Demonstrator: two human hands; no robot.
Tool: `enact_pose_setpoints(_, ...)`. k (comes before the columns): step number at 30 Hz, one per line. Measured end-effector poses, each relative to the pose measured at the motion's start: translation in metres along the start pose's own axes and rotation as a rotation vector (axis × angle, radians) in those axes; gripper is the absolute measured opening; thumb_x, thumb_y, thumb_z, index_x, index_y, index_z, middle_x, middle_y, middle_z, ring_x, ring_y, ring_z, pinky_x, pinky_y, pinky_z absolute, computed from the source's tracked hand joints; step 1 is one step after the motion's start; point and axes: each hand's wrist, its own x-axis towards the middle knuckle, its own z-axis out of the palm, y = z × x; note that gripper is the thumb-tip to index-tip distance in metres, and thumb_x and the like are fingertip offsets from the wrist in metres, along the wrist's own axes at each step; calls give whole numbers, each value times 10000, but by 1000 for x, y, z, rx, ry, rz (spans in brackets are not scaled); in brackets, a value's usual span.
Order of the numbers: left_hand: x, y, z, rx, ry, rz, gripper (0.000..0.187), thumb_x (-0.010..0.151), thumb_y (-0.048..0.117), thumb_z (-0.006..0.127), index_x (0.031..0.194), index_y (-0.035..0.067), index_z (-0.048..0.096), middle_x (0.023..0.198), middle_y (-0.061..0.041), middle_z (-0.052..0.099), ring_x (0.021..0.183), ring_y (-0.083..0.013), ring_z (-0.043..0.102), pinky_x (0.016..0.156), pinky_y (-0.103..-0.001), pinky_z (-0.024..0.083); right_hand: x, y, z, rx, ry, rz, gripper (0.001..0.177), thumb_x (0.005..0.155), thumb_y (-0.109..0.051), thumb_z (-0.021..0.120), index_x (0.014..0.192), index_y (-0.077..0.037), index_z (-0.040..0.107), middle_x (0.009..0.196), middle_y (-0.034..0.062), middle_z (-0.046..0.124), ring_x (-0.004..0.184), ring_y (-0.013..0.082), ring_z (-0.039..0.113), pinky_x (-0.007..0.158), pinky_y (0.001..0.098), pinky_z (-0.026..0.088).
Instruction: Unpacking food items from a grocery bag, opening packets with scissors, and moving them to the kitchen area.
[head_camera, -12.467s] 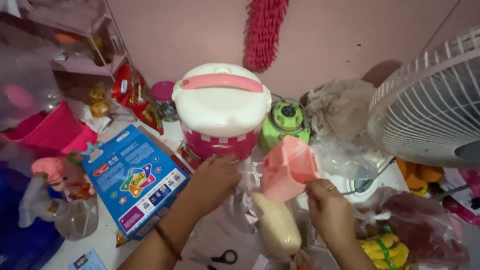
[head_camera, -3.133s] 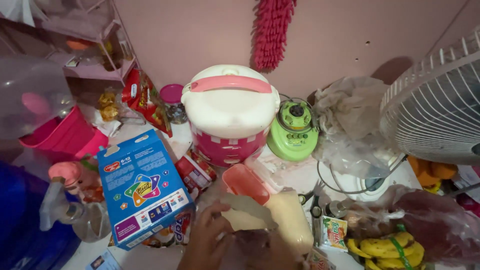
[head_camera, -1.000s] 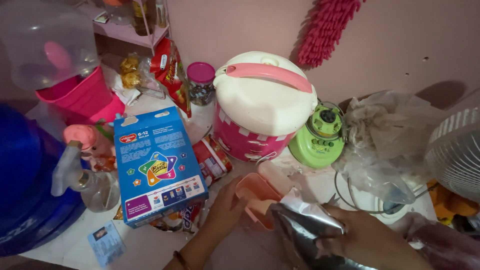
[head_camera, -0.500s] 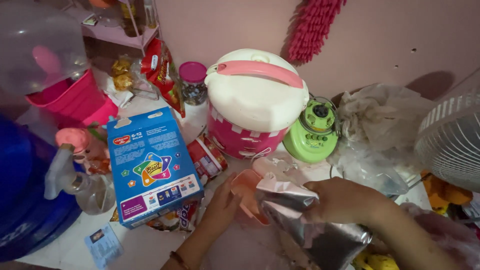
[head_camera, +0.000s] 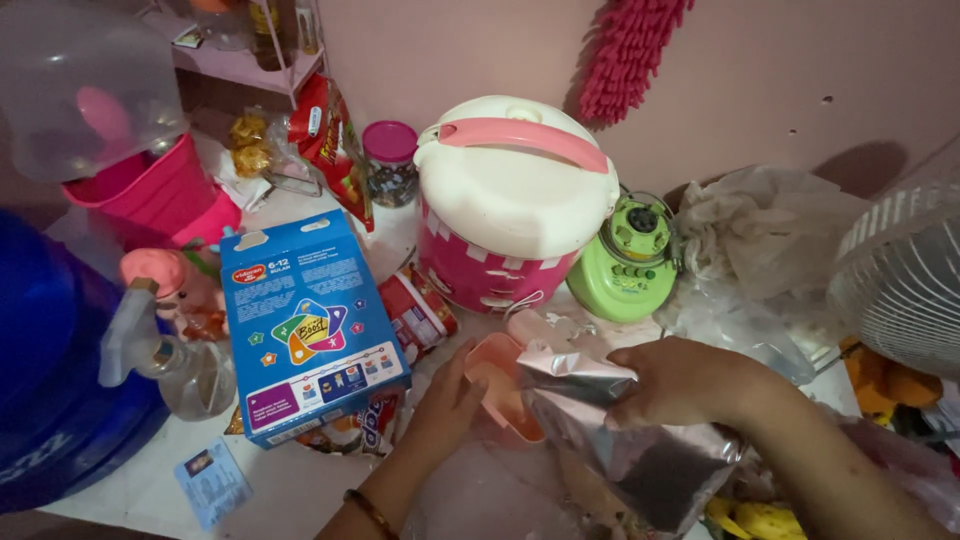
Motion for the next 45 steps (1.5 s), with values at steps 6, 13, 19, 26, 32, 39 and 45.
enact_pose_setpoints(6, 2, -6, 2, -59, 1, 15, 652, 984, 326, 536, 1578, 203, 296, 1582, -154, 392, 1420, -312, 458, 1138, -414, 410, 8, -2, 4, -52, -5, -4, 581, 726, -436, 825, 1237, -202, 680, 1066, 64, 785, 1035, 207, 739, 946, 335, 543)
enact_pose_setpoints(13, -5, 5, -3, -43, 11, 16, 658, 973, 326, 551, 1575, 202, 315, 1544, -153, 442, 1383, -295, 501, 1125, -388, 412, 11, -3, 2, -111, 16, -22, 678, 719, -436, 830, 1312, -185, 618, 1094, 103, 759, 1022, 249, 723, 905, 368, 550)
enact_pose_setpoints(19, 6, -27, 8, -34, 67, 168, 638, 985, 310, 572, 1559, 158, 340, 1546, -165, 455, 1395, -298, 478, 1126, -393, 401, 13, -6, 0, -133, -16, 5, 676, 723, -435, 801, 1319, -169, 627, 1034, 106, 784, 956, 240, 768, 867, 360, 586)
enact_pose_setpoints(26, -3, 10, -4, -31, 27, 87, 641, 989, 302, 562, 1565, 156, 322, 1561, -152, 435, 1425, -285, 445, 1145, -383, 377, 24, 3, 3, -176, 38, -48, 762, 718, -431, 840, 1378, -172, 562, 1121, 78, 761, 1045, 237, 733, 914, 360, 565)
enact_pose_setpoints(32, 5, -11, 4, -16, 53, 143, 647, 974, 292, 572, 1556, 143, 330, 1572, -152, 426, 1425, -297, 447, 1139, -397, 386, 19, -4, -1, -163, 7, 5, 702, 720, -412, 816, 1352, -184, 613, 1150, 88, 773, 1080, 238, 740, 944, 354, 562)
enact_pose_setpoints(39, 1, 4, -1, -30, 4, 8, 662, 979, 323, 563, 1577, 205, 305, 1546, -130, 436, 1356, -272, 516, 1105, -380, 430, 30, 3, 2, -170, 67, -45, 755, 712, -372, 838, 1388, -168, 571, 1146, 91, 740, 1085, 236, 718, 944, 357, 550)
enact_pose_setpoints(45, 3, -2, 1, -51, 9, 38, 663, 976, 317, 566, 1576, 188, 314, 1535, -139, 455, 1350, -277, 524, 1110, -381, 425, 23, -10, -4, -131, 32, -8, 633, 723, -356, 826, 1302, -182, 642, 1037, 57, 796, 990, 216, 759, 896, 358, 570)
